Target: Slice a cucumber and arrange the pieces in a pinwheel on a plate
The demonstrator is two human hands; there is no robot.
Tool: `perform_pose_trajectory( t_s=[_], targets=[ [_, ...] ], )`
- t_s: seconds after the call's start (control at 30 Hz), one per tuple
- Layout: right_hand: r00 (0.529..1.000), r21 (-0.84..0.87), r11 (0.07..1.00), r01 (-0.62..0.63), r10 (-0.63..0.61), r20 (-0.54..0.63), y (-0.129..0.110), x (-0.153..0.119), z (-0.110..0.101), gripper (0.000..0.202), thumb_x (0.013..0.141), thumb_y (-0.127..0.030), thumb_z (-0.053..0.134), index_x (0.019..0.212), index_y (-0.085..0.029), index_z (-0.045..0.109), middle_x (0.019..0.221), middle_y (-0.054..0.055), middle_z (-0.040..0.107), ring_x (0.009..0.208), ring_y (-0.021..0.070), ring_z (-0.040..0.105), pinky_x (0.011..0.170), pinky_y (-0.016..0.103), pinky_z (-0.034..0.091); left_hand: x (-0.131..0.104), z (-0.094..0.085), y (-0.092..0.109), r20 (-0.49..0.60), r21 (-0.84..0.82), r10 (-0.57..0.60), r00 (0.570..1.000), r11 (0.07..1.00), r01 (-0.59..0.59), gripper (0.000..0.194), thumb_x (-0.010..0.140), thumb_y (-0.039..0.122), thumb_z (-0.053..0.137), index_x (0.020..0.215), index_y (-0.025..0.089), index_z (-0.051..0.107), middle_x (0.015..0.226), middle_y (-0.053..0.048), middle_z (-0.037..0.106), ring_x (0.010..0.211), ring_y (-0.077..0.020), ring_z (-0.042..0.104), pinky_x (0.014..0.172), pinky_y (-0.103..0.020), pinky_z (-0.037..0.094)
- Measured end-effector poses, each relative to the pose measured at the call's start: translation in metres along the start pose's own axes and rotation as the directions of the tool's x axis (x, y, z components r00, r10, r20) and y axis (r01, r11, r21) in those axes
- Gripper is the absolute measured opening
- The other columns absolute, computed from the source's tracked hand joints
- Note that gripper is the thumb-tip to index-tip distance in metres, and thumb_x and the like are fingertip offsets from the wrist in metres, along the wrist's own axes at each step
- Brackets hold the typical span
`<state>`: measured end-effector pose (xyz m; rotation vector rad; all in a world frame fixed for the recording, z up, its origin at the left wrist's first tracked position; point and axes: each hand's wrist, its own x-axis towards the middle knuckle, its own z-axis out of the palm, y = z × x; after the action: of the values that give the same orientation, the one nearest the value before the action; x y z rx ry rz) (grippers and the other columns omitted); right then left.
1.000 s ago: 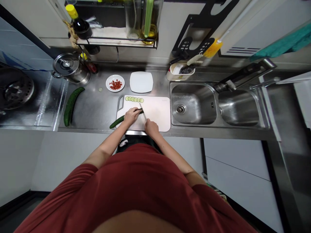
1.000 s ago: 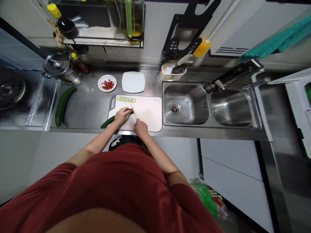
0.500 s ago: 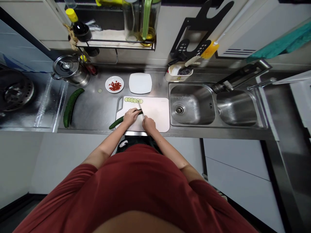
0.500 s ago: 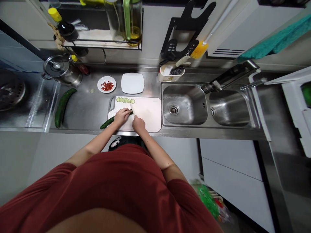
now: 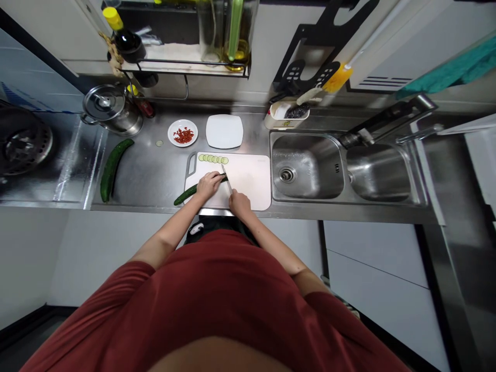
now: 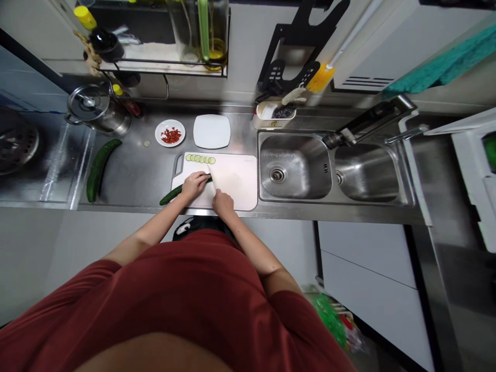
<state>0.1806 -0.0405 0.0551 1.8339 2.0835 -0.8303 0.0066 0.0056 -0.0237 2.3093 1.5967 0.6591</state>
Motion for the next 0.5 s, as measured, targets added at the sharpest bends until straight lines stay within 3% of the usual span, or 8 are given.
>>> perform_pose_trajectory(
  t_s=[0.5],
  targets=[
    [0.998, -0.013, 1.000, 0.013, -0.014, -0.058, -0.008, 0.026, -0.001, 0.027, 0.097, -0.020, 0.032, 0.116, -0.014, 0.051, 0.102, 0.014, 0.067, 0.097, 0.0260, 0.065, 0.082, 0.034, 0.047, 0.000, 0.001, -0.001, -0.001, -0.003, 0.000, 1.000, 1.000, 0.000, 0.030, 0.093, 0.026, 0.047, 0.114, 0.027, 0.069, 0.111, -0.005, 0.065, 0.099, -0.0193, 0.058, 0.085, -0.032, 0.048]
  ],
)
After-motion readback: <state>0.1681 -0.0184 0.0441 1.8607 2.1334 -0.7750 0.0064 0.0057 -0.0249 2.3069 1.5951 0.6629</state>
